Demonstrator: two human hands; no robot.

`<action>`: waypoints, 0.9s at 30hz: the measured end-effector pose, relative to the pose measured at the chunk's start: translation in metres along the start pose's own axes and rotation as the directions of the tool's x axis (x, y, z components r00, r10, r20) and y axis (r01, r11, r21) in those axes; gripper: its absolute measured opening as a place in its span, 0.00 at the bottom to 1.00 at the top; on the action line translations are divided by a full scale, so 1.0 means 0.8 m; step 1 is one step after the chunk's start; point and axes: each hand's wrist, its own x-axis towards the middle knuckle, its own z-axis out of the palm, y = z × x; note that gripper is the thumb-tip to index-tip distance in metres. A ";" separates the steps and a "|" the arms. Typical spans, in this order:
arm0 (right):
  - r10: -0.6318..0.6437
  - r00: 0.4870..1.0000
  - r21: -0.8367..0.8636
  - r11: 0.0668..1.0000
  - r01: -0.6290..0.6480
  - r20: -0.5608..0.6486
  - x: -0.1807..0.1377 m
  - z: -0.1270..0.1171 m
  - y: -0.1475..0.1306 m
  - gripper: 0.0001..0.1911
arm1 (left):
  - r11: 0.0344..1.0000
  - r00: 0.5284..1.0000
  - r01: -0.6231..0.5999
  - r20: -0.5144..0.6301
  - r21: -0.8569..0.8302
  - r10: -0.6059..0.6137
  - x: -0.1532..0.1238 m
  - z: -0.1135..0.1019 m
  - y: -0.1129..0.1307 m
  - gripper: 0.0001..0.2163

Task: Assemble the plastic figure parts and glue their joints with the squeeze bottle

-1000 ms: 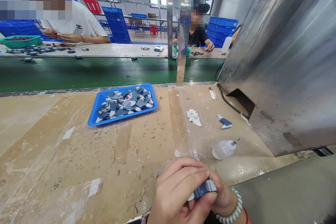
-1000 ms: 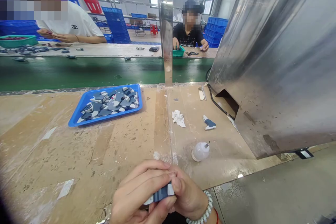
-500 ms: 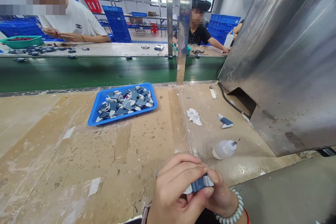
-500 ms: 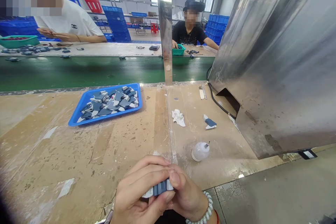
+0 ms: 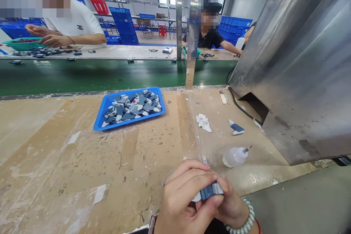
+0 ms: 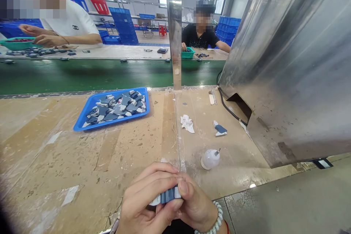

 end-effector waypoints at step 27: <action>-0.002 0.999 -0.074 0.997 -0.001 -0.042 -0.004 0.001 -0.003 0.25 | 0.998 0.996 -0.063 -0.062 0.016 0.064 0.004 0.007 -0.006 0.09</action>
